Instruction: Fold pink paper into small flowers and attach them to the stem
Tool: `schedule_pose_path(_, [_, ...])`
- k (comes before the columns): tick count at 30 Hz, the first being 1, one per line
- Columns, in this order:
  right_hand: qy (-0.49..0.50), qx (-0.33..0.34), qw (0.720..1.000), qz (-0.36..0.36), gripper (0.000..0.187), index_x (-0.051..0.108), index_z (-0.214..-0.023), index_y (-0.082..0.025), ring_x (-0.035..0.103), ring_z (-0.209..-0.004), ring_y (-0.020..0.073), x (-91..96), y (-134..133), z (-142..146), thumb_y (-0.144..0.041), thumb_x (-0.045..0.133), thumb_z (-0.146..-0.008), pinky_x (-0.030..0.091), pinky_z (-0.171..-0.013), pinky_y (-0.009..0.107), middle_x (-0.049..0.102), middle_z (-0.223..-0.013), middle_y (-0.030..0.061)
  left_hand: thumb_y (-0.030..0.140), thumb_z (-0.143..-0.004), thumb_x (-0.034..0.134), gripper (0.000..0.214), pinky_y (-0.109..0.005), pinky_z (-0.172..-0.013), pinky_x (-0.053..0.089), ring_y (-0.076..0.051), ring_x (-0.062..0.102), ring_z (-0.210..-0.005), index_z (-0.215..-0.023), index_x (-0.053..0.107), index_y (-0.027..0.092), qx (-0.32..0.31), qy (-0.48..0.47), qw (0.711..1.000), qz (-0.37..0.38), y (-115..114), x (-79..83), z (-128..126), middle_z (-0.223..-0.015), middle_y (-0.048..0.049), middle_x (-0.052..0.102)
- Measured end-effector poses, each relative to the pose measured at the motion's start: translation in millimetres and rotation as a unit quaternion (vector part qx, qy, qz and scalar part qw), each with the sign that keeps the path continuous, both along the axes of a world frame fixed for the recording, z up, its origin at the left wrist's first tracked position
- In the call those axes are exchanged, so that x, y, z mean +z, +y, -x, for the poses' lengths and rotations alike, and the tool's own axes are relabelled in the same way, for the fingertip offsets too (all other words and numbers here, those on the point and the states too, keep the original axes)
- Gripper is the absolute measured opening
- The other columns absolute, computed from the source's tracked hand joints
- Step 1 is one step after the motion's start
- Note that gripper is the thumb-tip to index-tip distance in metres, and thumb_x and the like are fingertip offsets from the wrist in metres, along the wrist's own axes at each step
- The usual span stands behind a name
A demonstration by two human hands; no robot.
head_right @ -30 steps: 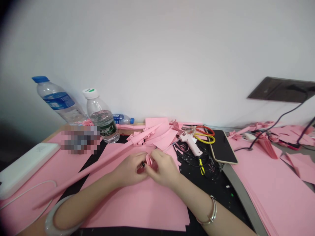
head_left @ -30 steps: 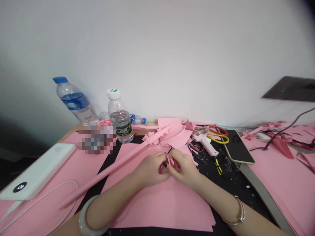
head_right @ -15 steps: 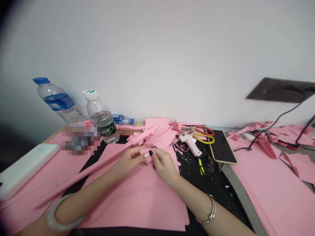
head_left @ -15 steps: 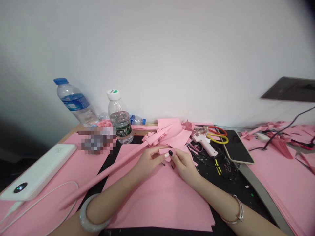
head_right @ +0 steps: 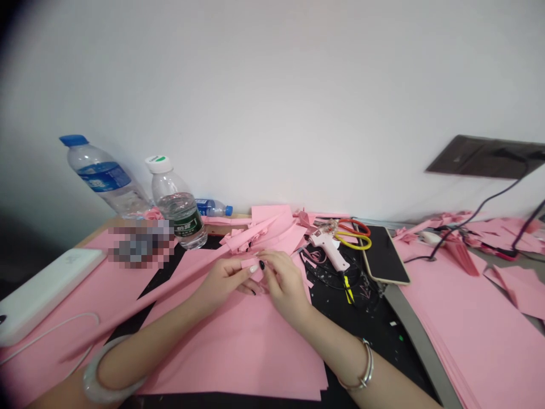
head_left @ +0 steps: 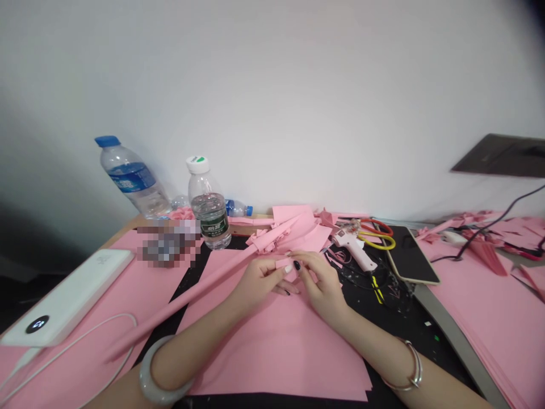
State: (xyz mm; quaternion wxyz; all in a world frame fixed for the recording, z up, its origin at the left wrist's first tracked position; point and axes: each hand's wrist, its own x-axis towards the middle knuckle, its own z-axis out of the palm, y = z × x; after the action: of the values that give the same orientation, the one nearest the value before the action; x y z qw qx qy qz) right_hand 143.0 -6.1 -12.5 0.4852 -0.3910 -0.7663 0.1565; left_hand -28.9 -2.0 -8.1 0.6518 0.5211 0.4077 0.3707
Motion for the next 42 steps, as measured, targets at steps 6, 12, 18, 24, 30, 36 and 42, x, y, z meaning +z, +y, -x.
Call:
schedule_pose_path(6, [-0.025,0.003,0.999,-0.048,0.033,0.070,-0.112,-0.021,0.073,-0.100,0.0220,-4.1,0,-2,-0.005,0.048,-0.092,0.060,-0.085,0.037,0.077,-0.107,0.0099,0.060,-0.079,0.068,0.047,-0.034,-0.067,0.060,-0.022,0.073,-0.063,-0.086,0.072,0.014,0.030,-0.003,0.999,-0.008,-2,3.5,0,-0.068,-0.0049,0.074])
schedule_pose_path(12, [-0.029,-0.019,0.994,-0.108,0.025,0.071,-0.107,-0.021,0.075,-0.095,0.0224,-2.4,-2,0,-0.007,0.055,-0.092,0.063,-0.083,0.035,0.079,-0.103,0.0106,0.060,-0.079,0.067,0.046,-0.032,-0.061,0.060,-0.022,0.073,-0.058,-0.073,0.067,0.014,0.048,0.004,0.999,-0.008,-3,4.3,0,-0.060,-0.0051,0.072])
schedule_pose_path(18, [-0.083,-0.011,0.982,-0.171,0.025,0.067,-0.112,-0.020,0.075,-0.098,0.0238,-5.4,-1,-1,-0.007,0.055,-0.094,0.064,-0.083,0.038,0.077,-0.108,0.0138,0.056,-0.081,0.067,0.042,-0.033,-0.061,0.060,-0.022,0.073,-0.056,-0.080,0.070,0.014,0.054,-0.005,0.999,-0.007,-3,2.7,0,-0.060,-0.0052,0.073])
schedule_pose_path(24, [-0.146,0.027,0.974,-0.171,0.038,0.056,-0.125,-0.015,0.071,-0.108,0.0302,-0.7,-3,-1,-0.009,0.054,-0.087,0.062,-0.086,0.046,0.070,-0.121,0.0225,0.048,-0.083,0.066,0.035,-0.032,-0.060,0.060,-0.021,0.072,-0.056,-0.078,0.068,0.013,0.082,-0.019,0.996,0.012,0,-3.3,2,-0.062,-0.0055,0.073])
schedule_pose_path(30, [-0.167,0.044,0.971,-0.165,0.043,0.054,-0.125,-0.012,0.069,-0.109,0.0319,6.3,-5,-1,-0.008,0.053,-0.082,0.062,-0.087,0.046,0.069,-0.123,0.0247,0.048,-0.084,0.065,0.034,-0.032,-0.060,0.060,-0.020,0.071,-0.055,-0.079,0.066,0.014,0.083,-0.030,0.996,0.032,2,-4.0,2,-0.061,-0.0049,0.072])
schedule_pose_path(36, [-0.155,0.038,0.977,-0.140,0.038,0.058,-0.120,-0.014,0.069,-0.109,0.0303,3.5,-3,-3,-0.007,0.050,-0.083,0.061,-0.086,0.044,0.069,-0.123,0.0237,0.047,-0.078,0.073,0.036,-0.036,-0.070,0.062,-0.023,0.075,-0.068,-0.086,0.069,0.013,0.046,-0.041,0.998,0.030,3,-1.9,3,-0.074,-0.0065,0.075])
schedule_pose_path(42, [-0.088,0.048,0.992,-0.073,0.035,0.060,-0.115,-0.019,0.068,-0.111,0.0262,0.7,0,-5,-0.006,0.046,-0.086,0.058,-0.090,0.043,0.072,-0.119,0.0165,0.045,-0.074,0.078,0.034,-0.034,-0.070,0.061,-0.020,0.073,-0.063,-0.084,0.070,0.014,0.028,-0.055,0.998,0.028,4,-0.4,3,-0.070,-0.0029,0.073])
